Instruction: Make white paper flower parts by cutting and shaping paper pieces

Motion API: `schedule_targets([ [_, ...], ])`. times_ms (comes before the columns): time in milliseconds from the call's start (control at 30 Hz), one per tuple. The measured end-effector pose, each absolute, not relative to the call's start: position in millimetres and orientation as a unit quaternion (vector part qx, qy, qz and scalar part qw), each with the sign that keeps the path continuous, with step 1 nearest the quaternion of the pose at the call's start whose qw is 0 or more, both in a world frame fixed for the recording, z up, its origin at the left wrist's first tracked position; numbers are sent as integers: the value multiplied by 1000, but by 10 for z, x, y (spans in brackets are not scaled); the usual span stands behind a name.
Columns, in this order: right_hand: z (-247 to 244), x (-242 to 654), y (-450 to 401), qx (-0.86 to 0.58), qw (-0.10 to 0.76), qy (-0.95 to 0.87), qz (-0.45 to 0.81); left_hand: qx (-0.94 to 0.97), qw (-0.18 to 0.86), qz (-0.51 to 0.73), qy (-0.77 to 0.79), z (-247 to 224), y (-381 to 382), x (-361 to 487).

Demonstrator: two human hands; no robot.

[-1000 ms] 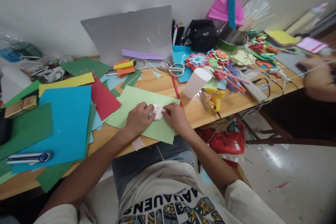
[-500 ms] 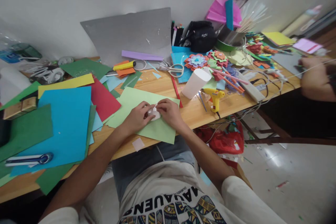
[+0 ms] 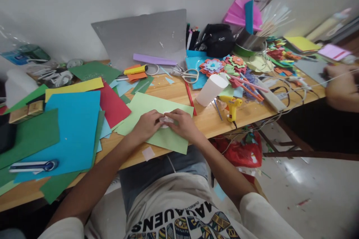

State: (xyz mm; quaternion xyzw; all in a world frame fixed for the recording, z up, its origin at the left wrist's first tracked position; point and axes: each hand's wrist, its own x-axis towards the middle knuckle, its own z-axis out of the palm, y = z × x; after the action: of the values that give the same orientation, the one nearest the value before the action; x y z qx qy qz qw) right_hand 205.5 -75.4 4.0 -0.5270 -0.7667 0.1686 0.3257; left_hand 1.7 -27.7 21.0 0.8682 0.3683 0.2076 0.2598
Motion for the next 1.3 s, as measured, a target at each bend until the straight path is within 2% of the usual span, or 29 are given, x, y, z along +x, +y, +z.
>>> schedule_targets([
  [233, 100, 1989, -765, -544, 244, -792, 132, 897, 274, 191, 290, 212, -191, -98],
  [400, 66, 1993, -716, -535, 260, -793, 133, 895, 249, 218, 299, 145, -269, -40],
  [567, 70, 2065, -653, -512, 294, -790, 163, 901, 310, 176, 247, 262, -196, -124],
  [700, 104, 2076, -653, -492, 299, -800, 168, 901, 312, 177, 244, 272, -159, -156],
  [800, 121, 2078, -671, -498, 289, -798, 176, 899, 299, 199, 250, 203, -165, -138],
  [967, 206, 2146, -689, -482, 227, -821, 205, 900, 256, 242, 257, 120, -194, -88],
  [1100, 266, 2273, -646, -446, 200, -837, 243, 884, 262, 261, 287, 107, -222, -50],
  [1300, 152, 2298, -611, -439, 249, -831, 235, 847, 284, 281, 350, 67, -299, 41],
])
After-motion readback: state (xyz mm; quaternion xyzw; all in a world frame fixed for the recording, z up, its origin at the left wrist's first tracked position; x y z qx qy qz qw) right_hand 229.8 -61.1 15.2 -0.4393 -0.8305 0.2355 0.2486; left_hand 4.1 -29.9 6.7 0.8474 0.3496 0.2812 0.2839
